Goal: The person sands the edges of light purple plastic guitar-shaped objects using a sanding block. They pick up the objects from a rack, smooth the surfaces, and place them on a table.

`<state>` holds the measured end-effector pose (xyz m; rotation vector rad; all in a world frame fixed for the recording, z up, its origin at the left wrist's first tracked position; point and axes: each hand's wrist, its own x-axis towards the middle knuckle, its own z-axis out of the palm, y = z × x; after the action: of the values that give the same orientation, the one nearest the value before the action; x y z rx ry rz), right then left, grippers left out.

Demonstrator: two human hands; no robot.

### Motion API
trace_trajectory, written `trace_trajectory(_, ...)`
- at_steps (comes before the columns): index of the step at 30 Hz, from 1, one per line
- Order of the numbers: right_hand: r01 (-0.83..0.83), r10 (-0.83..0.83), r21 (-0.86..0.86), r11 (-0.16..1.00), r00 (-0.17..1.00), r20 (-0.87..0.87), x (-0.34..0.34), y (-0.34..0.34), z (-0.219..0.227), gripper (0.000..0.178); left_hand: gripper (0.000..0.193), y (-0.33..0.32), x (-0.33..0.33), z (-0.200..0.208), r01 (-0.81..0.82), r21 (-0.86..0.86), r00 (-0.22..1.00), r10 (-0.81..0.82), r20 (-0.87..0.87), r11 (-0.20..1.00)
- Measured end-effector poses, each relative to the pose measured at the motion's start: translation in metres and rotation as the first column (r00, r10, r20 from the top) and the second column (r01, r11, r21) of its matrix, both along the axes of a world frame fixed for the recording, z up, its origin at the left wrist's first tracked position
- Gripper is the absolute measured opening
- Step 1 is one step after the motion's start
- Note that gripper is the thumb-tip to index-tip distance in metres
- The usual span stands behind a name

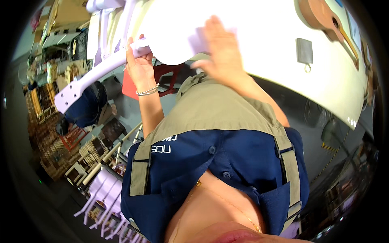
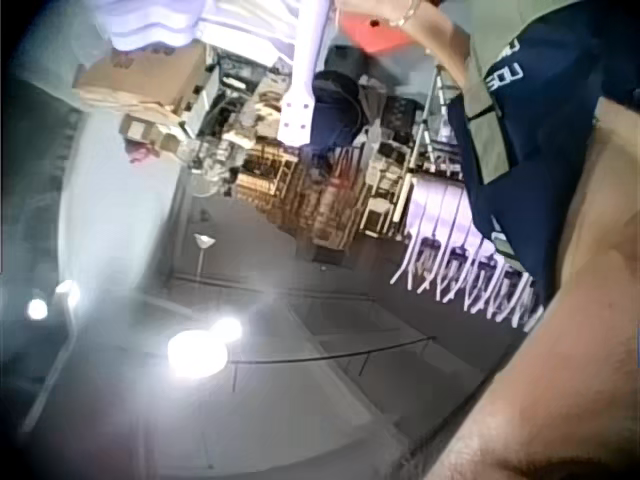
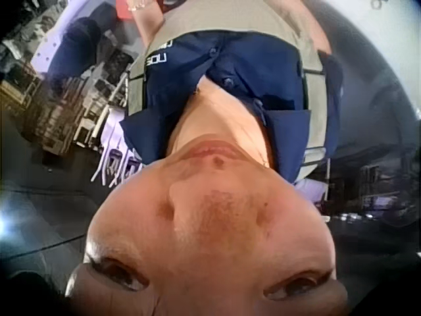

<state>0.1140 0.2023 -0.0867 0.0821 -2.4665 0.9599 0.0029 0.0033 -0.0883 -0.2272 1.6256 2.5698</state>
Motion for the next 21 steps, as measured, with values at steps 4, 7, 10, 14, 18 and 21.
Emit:
trace_trajectory(4, -0.290, 0.297, 0.092, 0.952, 0.953, -0.064, -0.025, -0.058, 0.028, 0.080, 0.046, 0.003, 0.010, -0.002, 0.052, 0.099, 0.993, -0.062, 0.098, 0.994)
trace_trajectory(7, -0.219, 0.232, 0.161, 0.962, 0.970, -0.071, -0.035, -0.054, 0.019, 0.079, 0.047, -0.004, 0.003, -0.004, 0.063, 0.155, 0.981, -0.090, 0.172, 0.986)
trace_trajectory(10, -0.078, 0.061, 0.236, 0.969, 0.995, 0.079, -0.025, -0.012, 0.021, 0.081, 0.045, -0.023, -0.012, -0.018, 0.010, 0.154, 0.976, -0.043, 0.212, 0.988)
trace_trajectory(14, 0.280, -0.352, 0.348, 0.895, 0.921, 0.166, -0.006, 0.059, -0.014, 0.071, 0.041, -0.030, -0.011, -0.017, -0.065, 0.176, 0.965, 0.017, 0.262, 0.982)
trace_trajectory(18, 0.438, -0.371, -0.126, 0.890, 0.857, 0.359, 0.014, 0.102, -0.072, 0.071, 0.041, -0.039, -0.015, -0.020, -0.040, 0.166, 0.961, -0.007, 0.277, 0.985)
trace_trajectory(21, 0.224, 0.045, -0.764, 0.605, 0.948, 0.314, 0.020, 0.100, -0.072, 0.066, 0.044, -0.042, -0.013, -0.016, 0.021, 0.148, 0.979, -0.050, 0.198, 0.989)
